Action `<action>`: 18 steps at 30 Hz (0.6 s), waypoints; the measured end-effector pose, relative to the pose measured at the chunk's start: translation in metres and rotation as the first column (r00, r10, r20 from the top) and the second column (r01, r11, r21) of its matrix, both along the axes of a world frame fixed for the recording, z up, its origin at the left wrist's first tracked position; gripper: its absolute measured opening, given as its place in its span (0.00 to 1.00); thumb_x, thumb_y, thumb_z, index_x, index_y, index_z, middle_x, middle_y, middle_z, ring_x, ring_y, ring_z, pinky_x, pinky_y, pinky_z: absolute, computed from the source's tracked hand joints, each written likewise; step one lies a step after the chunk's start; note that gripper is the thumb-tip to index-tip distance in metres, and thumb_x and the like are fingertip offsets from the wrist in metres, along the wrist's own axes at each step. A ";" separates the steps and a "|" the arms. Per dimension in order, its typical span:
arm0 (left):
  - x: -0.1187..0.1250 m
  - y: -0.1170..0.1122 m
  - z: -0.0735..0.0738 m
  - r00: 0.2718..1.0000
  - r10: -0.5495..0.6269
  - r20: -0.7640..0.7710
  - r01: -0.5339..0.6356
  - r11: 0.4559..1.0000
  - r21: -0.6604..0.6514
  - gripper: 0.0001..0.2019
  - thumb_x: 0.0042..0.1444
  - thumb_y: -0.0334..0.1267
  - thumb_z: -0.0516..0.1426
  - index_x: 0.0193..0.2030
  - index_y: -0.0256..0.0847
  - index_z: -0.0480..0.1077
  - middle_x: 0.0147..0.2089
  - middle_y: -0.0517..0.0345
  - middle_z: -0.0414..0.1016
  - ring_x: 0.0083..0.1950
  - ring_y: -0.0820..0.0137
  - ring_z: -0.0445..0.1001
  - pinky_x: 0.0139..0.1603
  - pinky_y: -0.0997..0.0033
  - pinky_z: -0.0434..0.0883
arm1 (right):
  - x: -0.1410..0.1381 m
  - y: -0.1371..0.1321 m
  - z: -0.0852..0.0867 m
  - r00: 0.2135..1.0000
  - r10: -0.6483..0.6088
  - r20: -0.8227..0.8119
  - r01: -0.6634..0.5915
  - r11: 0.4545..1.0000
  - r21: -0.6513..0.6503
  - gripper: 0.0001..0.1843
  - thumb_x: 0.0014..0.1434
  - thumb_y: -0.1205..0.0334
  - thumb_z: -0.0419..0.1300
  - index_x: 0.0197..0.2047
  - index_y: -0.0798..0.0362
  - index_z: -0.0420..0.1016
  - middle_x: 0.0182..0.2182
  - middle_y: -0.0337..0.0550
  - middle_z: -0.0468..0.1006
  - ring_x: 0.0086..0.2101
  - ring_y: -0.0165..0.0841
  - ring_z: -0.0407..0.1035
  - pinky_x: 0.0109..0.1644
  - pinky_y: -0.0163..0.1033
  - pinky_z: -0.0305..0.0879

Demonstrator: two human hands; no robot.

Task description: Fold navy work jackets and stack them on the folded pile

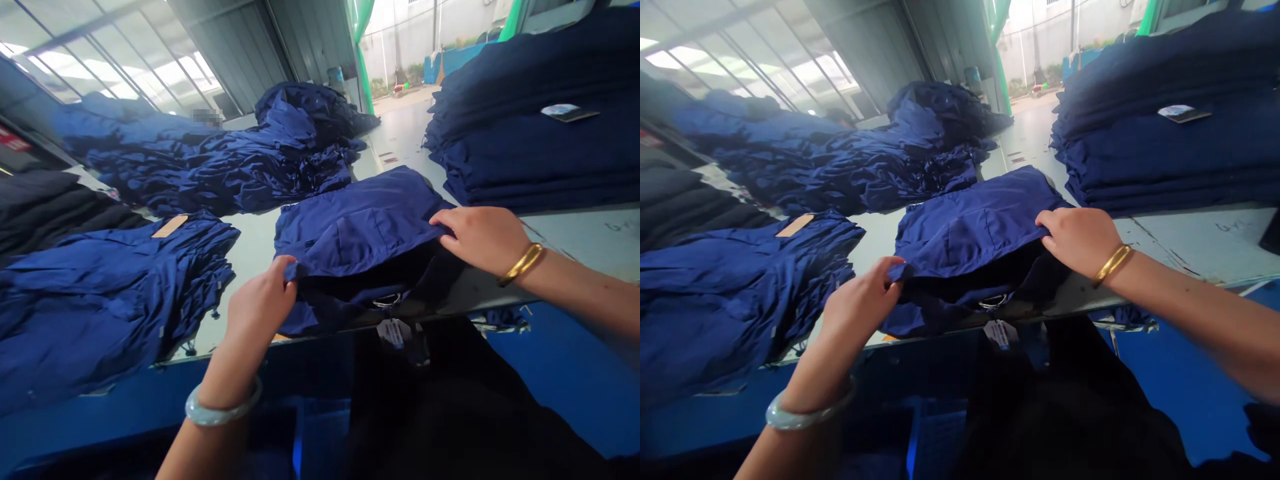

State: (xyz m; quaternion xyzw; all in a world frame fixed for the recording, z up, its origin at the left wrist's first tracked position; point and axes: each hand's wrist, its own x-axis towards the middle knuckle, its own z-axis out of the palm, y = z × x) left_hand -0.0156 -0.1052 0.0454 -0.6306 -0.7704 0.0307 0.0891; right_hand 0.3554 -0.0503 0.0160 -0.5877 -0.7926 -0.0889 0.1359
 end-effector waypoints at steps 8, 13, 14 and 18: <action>-0.017 0.003 -0.005 0.977 -0.063 0.205 0.044 0.994 0.095 0.28 0.70 0.40 0.46 0.70 0.60 0.74 0.54 0.55 0.86 0.52 0.57 0.83 0.45 0.65 0.73 | 0.008 -0.002 -0.004 0.996 0.070 0.054 -0.072 0.997 0.028 0.21 0.69 0.61 0.54 0.60 0.45 0.80 0.48 0.47 0.86 0.41 0.42 0.78 0.34 0.41 0.59; -0.040 0.001 -0.007 0.913 -0.176 0.369 0.266 0.941 -0.209 0.29 0.61 0.58 0.56 0.67 0.55 0.78 0.48 0.52 0.86 0.49 0.53 0.82 0.48 0.62 0.74 | 0.018 -0.004 -0.014 0.973 0.229 -0.020 -0.229 0.960 -0.162 0.19 0.70 0.45 0.58 0.49 0.44 0.86 0.46 0.50 0.85 0.40 0.44 0.77 0.39 0.44 0.66; -0.045 0.003 -0.007 0.885 -0.198 0.422 0.308 0.928 -0.211 0.30 0.61 0.61 0.55 0.64 0.53 0.80 0.47 0.52 0.86 0.48 0.53 0.82 0.48 0.62 0.75 | 0.020 0.002 -0.017 0.966 0.248 -0.068 -0.257 0.945 -0.204 0.21 0.71 0.41 0.57 0.49 0.44 0.87 0.48 0.49 0.85 0.41 0.44 0.78 0.42 0.45 0.68; -0.048 0.030 -0.007 0.886 -0.177 0.428 0.185 0.982 0.022 0.32 0.65 0.64 0.47 0.51 0.46 0.84 0.48 0.50 0.86 0.50 0.55 0.81 0.50 0.64 0.74 | 0.017 0.046 -0.024 0.944 0.146 -0.297 -0.218 0.949 -0.227 0.27 0.74 0.41 0.49 0.49 0.47 0.85 0.50 0.50 0.85 0.48 0.46 0.78 0.51 0.47 0.72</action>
